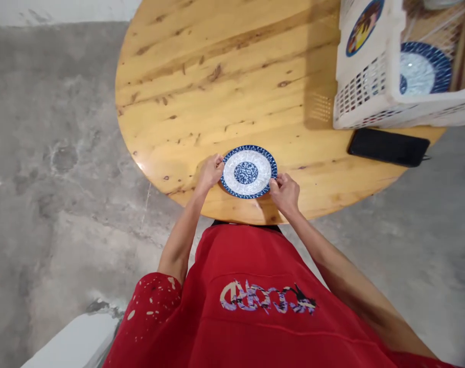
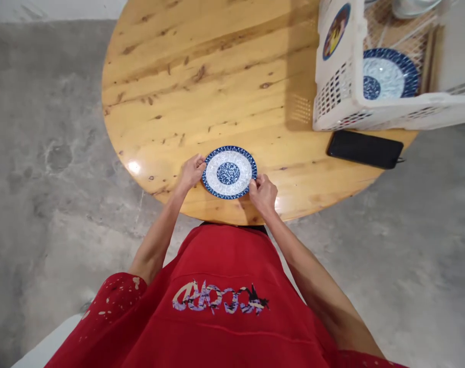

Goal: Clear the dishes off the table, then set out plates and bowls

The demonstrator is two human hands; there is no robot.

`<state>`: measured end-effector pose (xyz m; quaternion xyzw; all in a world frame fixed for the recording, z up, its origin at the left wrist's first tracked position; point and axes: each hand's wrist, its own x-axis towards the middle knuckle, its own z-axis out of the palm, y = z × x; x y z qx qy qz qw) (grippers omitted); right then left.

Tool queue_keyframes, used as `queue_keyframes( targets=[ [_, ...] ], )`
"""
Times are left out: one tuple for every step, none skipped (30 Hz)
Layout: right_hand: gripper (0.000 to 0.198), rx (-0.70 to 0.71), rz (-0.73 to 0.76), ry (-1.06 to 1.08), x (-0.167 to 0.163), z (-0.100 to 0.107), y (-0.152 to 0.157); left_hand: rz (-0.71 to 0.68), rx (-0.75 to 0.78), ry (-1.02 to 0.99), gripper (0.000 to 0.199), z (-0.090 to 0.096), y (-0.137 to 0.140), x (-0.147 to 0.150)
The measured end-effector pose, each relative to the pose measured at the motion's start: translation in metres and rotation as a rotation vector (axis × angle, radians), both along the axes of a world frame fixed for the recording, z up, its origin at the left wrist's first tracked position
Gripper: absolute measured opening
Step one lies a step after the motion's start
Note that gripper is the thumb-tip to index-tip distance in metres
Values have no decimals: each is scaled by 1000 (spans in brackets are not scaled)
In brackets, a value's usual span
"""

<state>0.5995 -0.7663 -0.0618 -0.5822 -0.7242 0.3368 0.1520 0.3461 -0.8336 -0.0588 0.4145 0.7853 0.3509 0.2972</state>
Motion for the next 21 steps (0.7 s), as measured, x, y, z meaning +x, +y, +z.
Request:
queue_keyframes(
  targets=[
    [26,-1,-11,5,1,-2,-2,-6,10,-8,12,-3,1,0],
    [26,-4,-17,8,1,-4,-3,-11,19,-16,12,-5,2,0],
    [25,-7,-20,8,2,-6,-2,-14,27,-23,12,-6,4,0],
    [24,-10,-19,5,3,-8,-1,-16,36,-29,13,-7,5,0],
    [23,-13,-16,1,3,-10,1,-18,44,-30,13,-7,6,0],
    [21,-15,-8,-6,4,-11,4,-18,49,-29,13,-7,7,0],
    [20,-17,2,-13,3,-12,6,-13,51,-26,12,-7,8,0],
    [18,-18,14,-20,3,-13,9,-7,50,-25,12,-7,8,-1],
    [18,-18,23,-26,2,-13,12,-1,47,-24,12,-6,9,-2],
    [18,-14,30,-31,0,-13,14,0,43,-24,12,-6,9,-3],
    [18,-9,34,-34,-1,-14,15,-1,40,-22,12,-5,10,-4],
    [19,-1,34,-38,-4,-14,16,-4,38,-17,12,-5,10,-5],
    [20,8,30,-45,-6,-14,17,-7,36,-7,12,-4,10,-6],
    [20,17,25,-52,-8,-14,17,-7,33,4,11,-3,10,-8],
    [21,25,20,-61,-11,-14,17,-8,30,14,10,-3,11,-9],
    [21,33,18,-73,-13,-13,17,-9,26,20,10,-2,11,-10],
    [20,43,18,-85,-15,-13,17,-10,24,21,10,-1,11,-12],
    [20,50,21,-94,-18,-12,17,-15,22,17,10,0,12,-13],
    [19,54,27,-101,-19,-11,17,-21,23,9,10,1,13,-15],
    [19,56,32,-107,-21,-10,18,-22,26,-2,9,2,14,-16],
    [20,53,35,-112,-22,-8,19,-21,28,-18,9,3,14,-16]
  ],
)
